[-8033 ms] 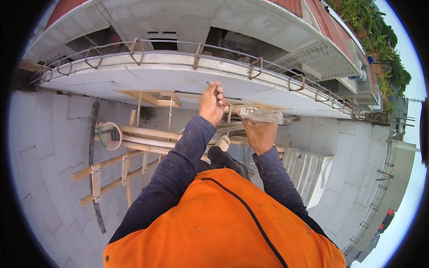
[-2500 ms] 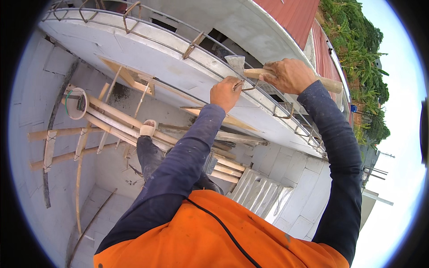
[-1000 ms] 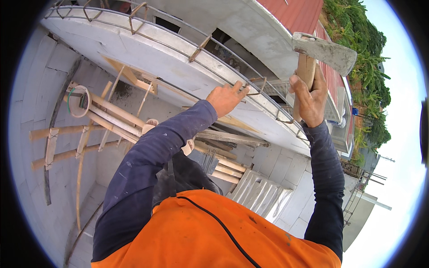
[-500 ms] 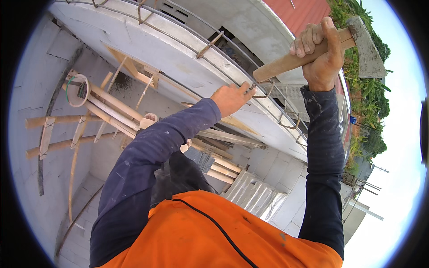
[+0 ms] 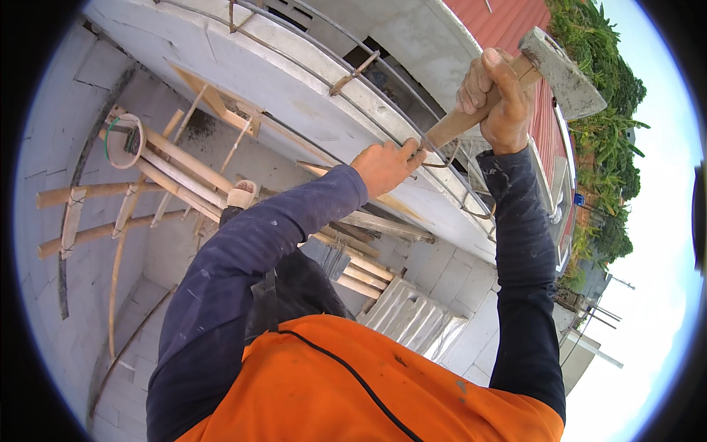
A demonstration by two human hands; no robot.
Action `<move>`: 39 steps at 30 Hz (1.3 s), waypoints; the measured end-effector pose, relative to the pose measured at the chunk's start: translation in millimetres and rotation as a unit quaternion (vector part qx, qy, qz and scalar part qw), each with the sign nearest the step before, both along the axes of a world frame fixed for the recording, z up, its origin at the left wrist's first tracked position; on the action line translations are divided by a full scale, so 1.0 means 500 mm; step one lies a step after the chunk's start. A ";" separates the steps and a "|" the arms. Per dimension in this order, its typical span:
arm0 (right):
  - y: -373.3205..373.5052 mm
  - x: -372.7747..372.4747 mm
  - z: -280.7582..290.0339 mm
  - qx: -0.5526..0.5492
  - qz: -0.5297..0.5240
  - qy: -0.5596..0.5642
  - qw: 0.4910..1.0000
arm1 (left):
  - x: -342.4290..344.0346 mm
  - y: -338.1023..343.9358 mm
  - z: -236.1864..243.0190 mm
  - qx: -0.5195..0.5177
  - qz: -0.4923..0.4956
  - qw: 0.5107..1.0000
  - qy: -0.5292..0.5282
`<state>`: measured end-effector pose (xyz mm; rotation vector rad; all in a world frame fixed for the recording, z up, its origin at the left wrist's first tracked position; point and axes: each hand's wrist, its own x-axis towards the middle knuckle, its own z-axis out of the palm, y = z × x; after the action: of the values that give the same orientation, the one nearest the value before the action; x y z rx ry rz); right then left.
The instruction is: The person secures metal reinforcement bars to a concrete structure using thin wire, twisting the wire by hand and then tightening it with a hammer-like tool.
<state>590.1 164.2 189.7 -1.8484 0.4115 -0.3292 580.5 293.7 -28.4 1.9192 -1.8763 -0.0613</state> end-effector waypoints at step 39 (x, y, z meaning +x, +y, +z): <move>0.018 0.028 0.025 0.031 0.028 -0.042 0.998 | 0.017 -0.004 0.005 0.043 -0.038 0.998 0.014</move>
<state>604.1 173.0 202.2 -1.7760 0.3090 -0.3511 588.9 291.9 -26.1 1.8908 -1.9570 -0.1946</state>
